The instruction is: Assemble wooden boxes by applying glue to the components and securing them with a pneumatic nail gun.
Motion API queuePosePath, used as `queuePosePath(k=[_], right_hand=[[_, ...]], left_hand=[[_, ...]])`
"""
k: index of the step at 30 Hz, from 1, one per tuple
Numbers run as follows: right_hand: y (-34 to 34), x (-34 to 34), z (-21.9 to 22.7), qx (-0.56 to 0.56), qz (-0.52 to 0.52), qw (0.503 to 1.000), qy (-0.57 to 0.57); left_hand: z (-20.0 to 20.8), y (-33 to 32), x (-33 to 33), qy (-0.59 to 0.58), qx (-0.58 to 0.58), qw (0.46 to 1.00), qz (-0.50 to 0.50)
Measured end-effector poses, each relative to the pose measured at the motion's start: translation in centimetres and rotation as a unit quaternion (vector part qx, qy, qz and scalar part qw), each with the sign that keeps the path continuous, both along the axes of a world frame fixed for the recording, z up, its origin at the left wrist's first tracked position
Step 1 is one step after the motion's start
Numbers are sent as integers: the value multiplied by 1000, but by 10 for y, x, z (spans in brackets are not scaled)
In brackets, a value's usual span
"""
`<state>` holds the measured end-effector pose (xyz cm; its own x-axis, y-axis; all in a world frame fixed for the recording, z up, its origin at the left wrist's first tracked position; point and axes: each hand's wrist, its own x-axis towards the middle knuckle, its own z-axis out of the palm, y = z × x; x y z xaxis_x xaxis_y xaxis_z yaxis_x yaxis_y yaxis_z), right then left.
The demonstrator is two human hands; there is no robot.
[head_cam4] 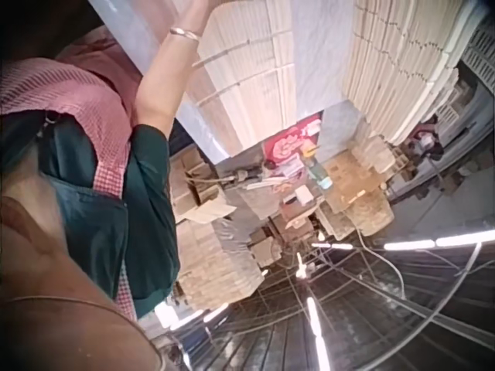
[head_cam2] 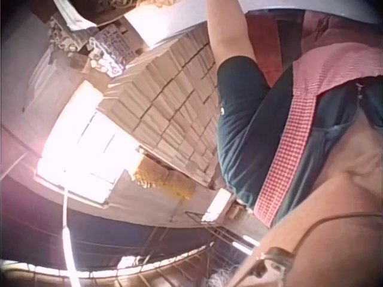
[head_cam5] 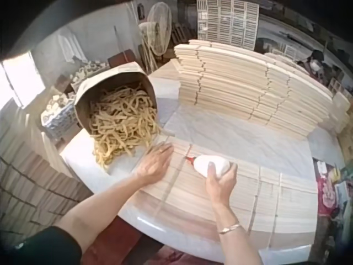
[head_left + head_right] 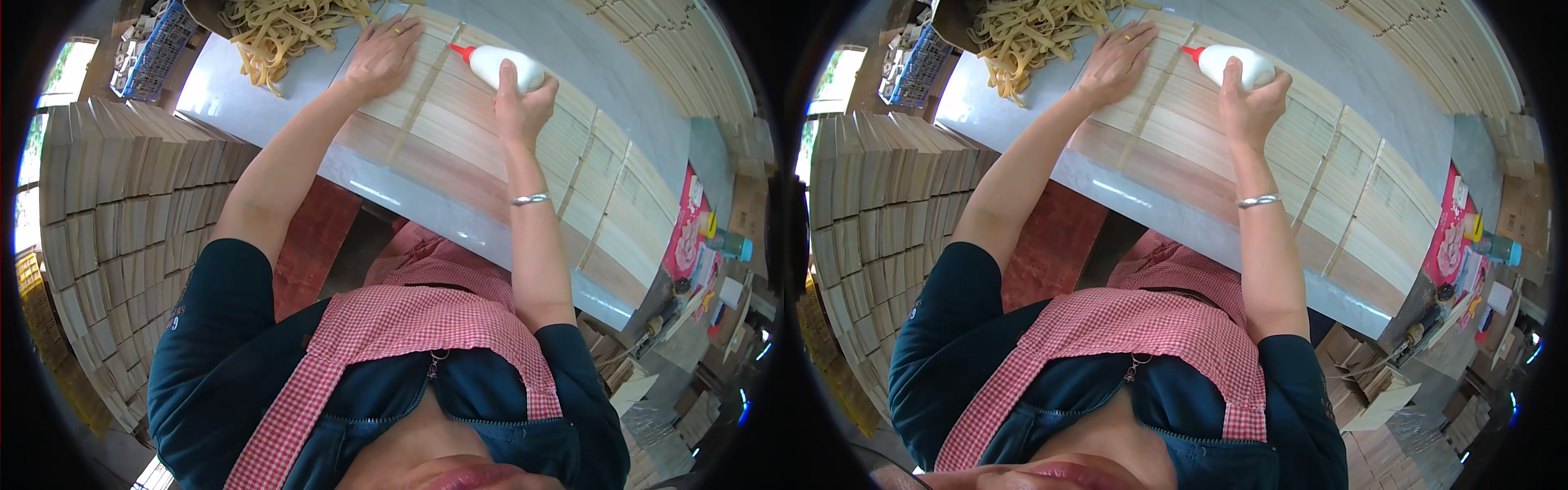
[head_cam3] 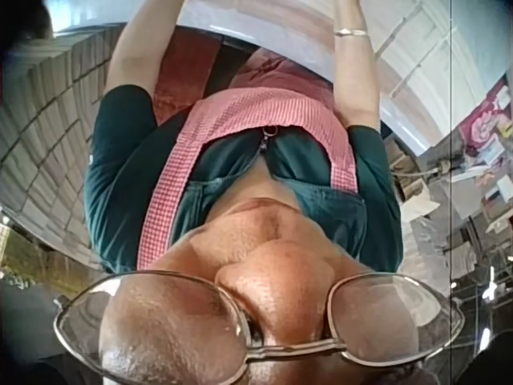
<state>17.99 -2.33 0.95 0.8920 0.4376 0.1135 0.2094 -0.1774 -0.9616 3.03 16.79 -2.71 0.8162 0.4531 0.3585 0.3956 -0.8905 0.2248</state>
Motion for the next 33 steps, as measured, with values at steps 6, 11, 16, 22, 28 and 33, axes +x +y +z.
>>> queuePosePath(k=[6,11,16,22,28,33], right_hand=[[-33,-41,7,-12,21,999,-25],[-62,-69,13,-25,43,998,-40],[-82,-91,15,-31,75,996,-48],[-105,-113,15,-35,110,989,-96],[-118,-127,12,-23,133,984,-117],[-132,-124,11,-4,154,986,68]], left_hand=[[-8,8,5,-19,5,1000,-2],[19,-14,-12,42,-22,999,-2],[17,-33,-58,86,39,995,-15],[2,-39,-80,65,62,996,-9],[13,-49,-86,74,4,997,8],[29,-57,-76,98,-35,995,14]])
